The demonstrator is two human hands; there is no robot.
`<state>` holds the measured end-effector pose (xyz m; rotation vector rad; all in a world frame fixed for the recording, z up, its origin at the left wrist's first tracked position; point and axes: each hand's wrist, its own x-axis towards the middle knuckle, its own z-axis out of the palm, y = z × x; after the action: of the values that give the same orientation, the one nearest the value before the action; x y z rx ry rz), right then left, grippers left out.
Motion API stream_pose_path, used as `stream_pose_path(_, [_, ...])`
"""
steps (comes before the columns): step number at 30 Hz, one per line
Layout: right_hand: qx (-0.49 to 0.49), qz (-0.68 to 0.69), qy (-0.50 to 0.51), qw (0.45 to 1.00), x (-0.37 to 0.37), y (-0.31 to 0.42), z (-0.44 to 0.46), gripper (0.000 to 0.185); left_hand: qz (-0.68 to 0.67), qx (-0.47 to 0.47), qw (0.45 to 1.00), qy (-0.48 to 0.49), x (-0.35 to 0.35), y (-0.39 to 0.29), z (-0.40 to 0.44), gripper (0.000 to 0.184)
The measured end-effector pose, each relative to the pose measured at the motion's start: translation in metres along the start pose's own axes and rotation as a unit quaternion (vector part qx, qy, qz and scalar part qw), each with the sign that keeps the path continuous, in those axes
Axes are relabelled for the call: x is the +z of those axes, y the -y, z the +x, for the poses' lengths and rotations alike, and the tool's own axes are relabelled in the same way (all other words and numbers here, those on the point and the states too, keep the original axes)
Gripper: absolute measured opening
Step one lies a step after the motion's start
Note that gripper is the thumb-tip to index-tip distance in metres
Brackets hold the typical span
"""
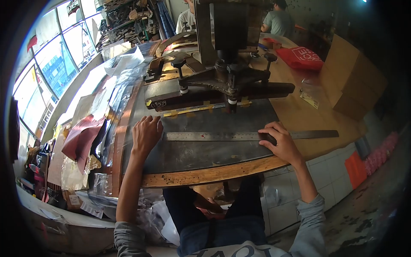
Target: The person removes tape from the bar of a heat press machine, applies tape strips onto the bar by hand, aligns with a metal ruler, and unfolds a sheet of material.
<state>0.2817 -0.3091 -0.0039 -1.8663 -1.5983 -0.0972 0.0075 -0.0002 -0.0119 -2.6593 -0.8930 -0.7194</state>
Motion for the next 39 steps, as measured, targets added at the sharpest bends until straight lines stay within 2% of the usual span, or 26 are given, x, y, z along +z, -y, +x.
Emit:
stream_pose_path(5, [-0.011,0.01,0.047,0.999,-0.004,-0.001,0.002,0.028,-0.073,-0.043,0.996,0.035,-0.002,-0.001,-0.002,0.031])
stream_pose_path(14, [-0.042,-0.007,-0.01,0.999,0.001,0.014,0.004,0.021,-0.109,-0.074,0.989,0.061,0.012,0.0,0.001,0.04])
stream_pose_path(15, [-0.068,-0.018,-0.035,0.997,0.003,0.017,0.006,0.02,-0.112,-0.075,0.989,0.061,0.014,0.001,0.0,0.041])
stream_pose_path(20, [-0.171,0.006,-0.013,0.985,0.03,0.048,0.037,0.014,-0.165,-0.107,0.978,0.063,0.012,-0.001,0.001,0.042])
stream_pose_path(24, [-0.236,0.008,0.033,0.971,0.064,0.084,0.075,0.008,-0.23,-0.109,0.967,0.018,0.011,-0.002,0.0,0.033])
stream_pose_path(25, [-0.248,0.005,0.043,0.968,0.072,0.092,0.081,0.008,-0.213,-0.097,0.972,-0.028,0.015,-0.002,0.0,0.028])
stream_pose_path(28, [-0.291,-0.019,0.067,0.954,0.086,0.122,0.085,0.011,-0.214,-0.115,0.97,-0.027,0.014,-0.005,0.003,0.024])
stream_pose_path(32, [-0.31,0.026,0.071,0.948,0.09,0.153,0.059,0.011,-0.2,-0.129,0.971,0.023,0.011,-0.003,0.002,0.023])
stream_pose_path(36, [-0.307,0.054,0.088,0.946,0.083,0.164,0.04,0.011,-0.226,-0.066,0.97,0.051,0.009,0.002,0.002,0.032])
stream_pose_path(39, [-0.287,0.062,0.086,0.952,0.083,0.16,0.035,0.011,-0.209,-0.046,0.976,0.027,0.013,0.003,0.003,0.031])
